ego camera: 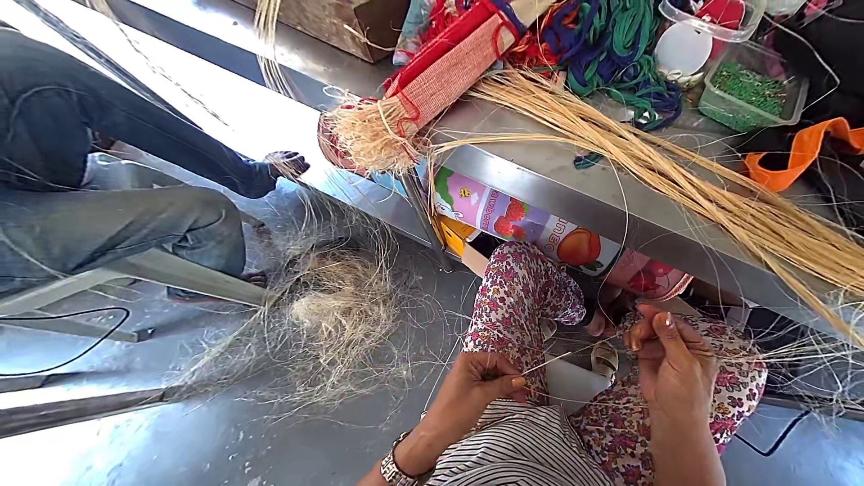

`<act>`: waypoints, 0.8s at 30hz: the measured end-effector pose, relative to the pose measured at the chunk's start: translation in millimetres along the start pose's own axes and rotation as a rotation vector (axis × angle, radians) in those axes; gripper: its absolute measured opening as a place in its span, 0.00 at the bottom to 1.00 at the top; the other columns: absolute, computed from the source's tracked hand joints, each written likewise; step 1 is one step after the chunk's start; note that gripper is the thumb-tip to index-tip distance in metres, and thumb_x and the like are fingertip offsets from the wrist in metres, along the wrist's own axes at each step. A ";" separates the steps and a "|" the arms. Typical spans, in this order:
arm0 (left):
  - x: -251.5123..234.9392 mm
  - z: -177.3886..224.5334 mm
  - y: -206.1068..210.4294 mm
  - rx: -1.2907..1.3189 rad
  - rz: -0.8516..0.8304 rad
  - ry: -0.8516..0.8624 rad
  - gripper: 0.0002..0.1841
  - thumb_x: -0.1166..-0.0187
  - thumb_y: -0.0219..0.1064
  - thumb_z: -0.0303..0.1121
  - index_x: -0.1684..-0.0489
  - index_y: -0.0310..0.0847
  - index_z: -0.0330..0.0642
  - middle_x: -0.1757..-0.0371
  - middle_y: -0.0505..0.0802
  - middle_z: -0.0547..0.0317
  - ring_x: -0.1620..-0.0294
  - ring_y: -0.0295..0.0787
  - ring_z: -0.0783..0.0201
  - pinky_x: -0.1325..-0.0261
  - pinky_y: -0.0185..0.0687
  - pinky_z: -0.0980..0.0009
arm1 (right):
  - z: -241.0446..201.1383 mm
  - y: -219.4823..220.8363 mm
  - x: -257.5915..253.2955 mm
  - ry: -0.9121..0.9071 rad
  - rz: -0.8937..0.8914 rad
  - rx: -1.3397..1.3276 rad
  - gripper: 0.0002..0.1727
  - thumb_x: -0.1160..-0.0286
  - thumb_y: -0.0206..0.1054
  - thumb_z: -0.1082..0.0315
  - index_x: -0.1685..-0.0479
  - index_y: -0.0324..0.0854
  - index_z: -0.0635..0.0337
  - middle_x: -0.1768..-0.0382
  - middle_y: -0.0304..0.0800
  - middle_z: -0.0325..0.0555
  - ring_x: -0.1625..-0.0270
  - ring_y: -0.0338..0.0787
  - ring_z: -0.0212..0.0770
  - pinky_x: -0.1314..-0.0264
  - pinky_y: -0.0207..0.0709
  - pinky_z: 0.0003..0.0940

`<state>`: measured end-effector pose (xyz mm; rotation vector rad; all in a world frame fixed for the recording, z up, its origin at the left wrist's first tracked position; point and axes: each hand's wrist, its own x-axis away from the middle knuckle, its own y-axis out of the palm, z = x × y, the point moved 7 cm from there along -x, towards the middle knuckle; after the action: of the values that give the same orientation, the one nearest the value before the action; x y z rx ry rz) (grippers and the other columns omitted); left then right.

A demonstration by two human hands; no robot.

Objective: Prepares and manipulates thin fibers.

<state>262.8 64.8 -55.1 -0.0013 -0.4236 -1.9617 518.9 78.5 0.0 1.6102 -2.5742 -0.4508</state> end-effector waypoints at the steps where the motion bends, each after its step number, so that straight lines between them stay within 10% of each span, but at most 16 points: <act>1: -0.3 -1.4 -1.4 0.030 0.016 -0.007 0.08 0.25 0.69 0.22 0.68 0.93 0.47 0.72 0.96 0.70 0.73 0.89 0.83 0.66 0.82 0.85 | -4.4 -2.9 -1.2 -0.024 -0.027 -0.005 0.17 0.14 0.55 0.72 0.57 0.94 0.53 0.73 0.94 0.30 0.76 0.88 0.24 0.70 0.85 0.20; 4: -1.6 -4.0 -1.4 0.103 0.045 -0.016 0.09 0.25 0.68 0.21 0.67 0.93 0.46 0.72 0.96 0.67 0.74 0.89 0.81 0.68 0.82 0.85 | -9.0 0.5 5.5 0.017 -0.225 0.046 0.15 0.15 0.61 0.67 0.35 0.81 0.58 0.66 0.95 0.31 0.73 0.91 0.27 0.70 0.86 0.22; 10: -3.4 -3.8 9.7 0.153 0.042 -0.033 0.10 0.27 0.68 0.18 0.66 0.93 0.44 0.73 0.96 0.67 0.73 0.92 0.77 0.64 0.88 0.81 | 16.7 29.3 44.2 0.323 -0.486 0.291 0.06 0.30 0.73 0.70 0.59 0.90 0.60 0.68 0.94 0.34 0.72 0.90 0.25 0.67 0.87 0.21; 15: -2.9 -4.5 12.5 0.007 0.060 0.052 0.07 0.26 0.70 0.20 0.66 0.92 0.44 0.72 0.97 0.69 0.71 0.93 0.77 0.61 0.89 0.80 | 12.4 32.8 48.6 0.093 -0.397 0.429 0.05 0.34 0.77 0.67 0.67 0.91 0.59 0.71 0.92 0.33 0.72 0.88 0.21 0.68 0.85 0.16; 19: -3.6 -5.8 11.9 -0.017 0.067 0.077 0.06 0.27 0.71 0.20 0.66 0.92 0.41 0.71 0.97 0.68 0.70 0.94 0.76 0.60 0.90 0.79 | -26.1 14.5 44.9 -0.312 -0.180 0.656 0.25 0.26 0.73 0.63 0.33 0.81 0.69 0.44 0.89 0.45 0.59 0.89 0.24 0.57 0.85 0.18; 21: -4.5 -9.2 11.3 0.029 0.058 0.029 0.07 0.27 0.70 0.20 0.66 0.93 0.42 0.72 0.97 0.67 0.71 0.93 0.77 0.62 0.89 0.80 | -58.3 0.4 43.4 -0.446 -0.157 0.556 0.23 0.12 0.61 0.52 0.23 0.75 0.48 0.35 0.88 0.28 0.50 0.91 0.22 0.48 0.86 0.20; 24: -5.4 -14.8 12.9 0.109 0.038 -0.048 0.08 0.26 0.69 0.21 0.68 0.93 0.45 0.74 0.95 0.68 0.76 0.88 0.81 0.69 0.81 0.84 | -89.6 -11.6 46.2 -0.540 -0.208 0.340 0.23 0.10 0.46 0.41 0.35 0.85 0.33 0.47 0.94 0.21 0.47 0.93 0.27 0.41 0.85 0.24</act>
<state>279.3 60.6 -66.2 0.0132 -0.5575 -1.9017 527.5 14.1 77.9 2.1353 -3.0098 -0.5515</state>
